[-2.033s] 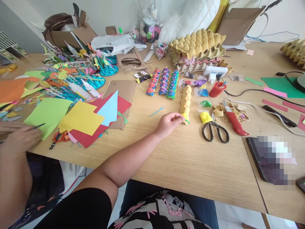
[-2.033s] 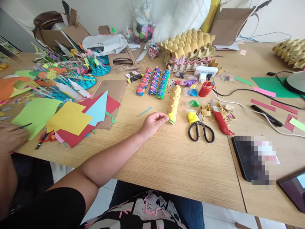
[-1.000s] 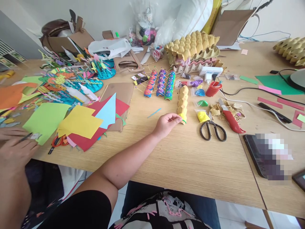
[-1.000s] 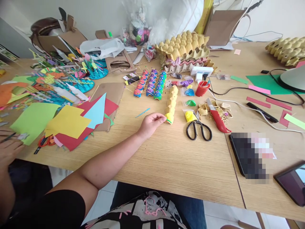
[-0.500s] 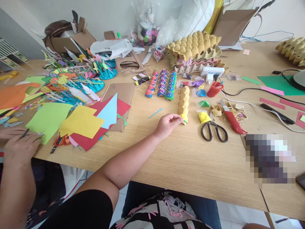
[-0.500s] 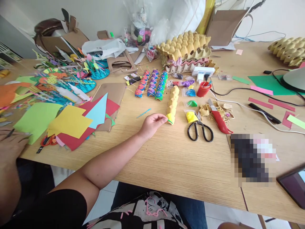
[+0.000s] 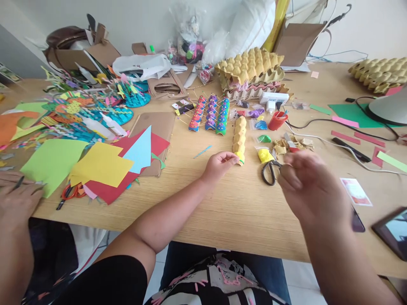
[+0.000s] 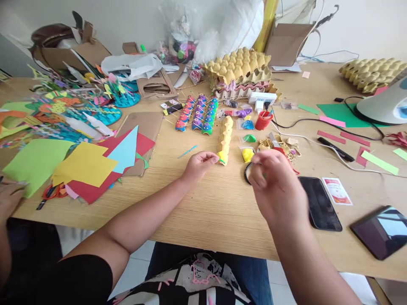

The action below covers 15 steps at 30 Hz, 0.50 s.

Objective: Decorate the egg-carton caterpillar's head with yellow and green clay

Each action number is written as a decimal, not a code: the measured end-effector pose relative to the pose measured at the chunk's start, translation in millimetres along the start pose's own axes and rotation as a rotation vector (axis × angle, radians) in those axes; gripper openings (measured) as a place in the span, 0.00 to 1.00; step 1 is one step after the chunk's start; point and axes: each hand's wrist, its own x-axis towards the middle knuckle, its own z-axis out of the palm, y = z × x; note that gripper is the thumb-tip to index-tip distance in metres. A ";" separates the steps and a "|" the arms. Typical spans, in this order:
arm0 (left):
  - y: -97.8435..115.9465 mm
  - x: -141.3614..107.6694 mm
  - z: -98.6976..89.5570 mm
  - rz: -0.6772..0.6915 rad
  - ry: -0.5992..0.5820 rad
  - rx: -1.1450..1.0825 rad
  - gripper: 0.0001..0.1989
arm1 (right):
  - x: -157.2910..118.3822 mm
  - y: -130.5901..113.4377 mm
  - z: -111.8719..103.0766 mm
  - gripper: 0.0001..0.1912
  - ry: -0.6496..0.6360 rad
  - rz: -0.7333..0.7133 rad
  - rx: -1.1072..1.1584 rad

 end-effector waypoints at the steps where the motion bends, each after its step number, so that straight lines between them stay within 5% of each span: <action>1: 0.0 -0.3 -0.2 -0.005 0.001 0.000 0.24 | 24.3 7.0 16.3 0.07 0.066 0.070 0.033; 4: -0.8 -0.7 -1.2 0.008 0.001 -0.025 0.24 | 65.0 38.7 39.7 0.11 0.154 -0.072 -0.227; 8: 0.2 -0.7 -3.0 0.055 -0.021 -0.029 0.25 | 69.4 80.3 31.1 0.16 -0.032 -0.441 -0.694; 12: 3.5 -0.2 -3.0 0.044 -0.040 -0.107 0.25 | 67.8 98.8 22.6 0.27 -0.172 -0.485 -0.724; 15: 5.7 -0.2 -1.7 0.007 -0.061 -0.188 0.25 | 69.6 100.3 23.3 0.25 -0.185 -0.464 -0.693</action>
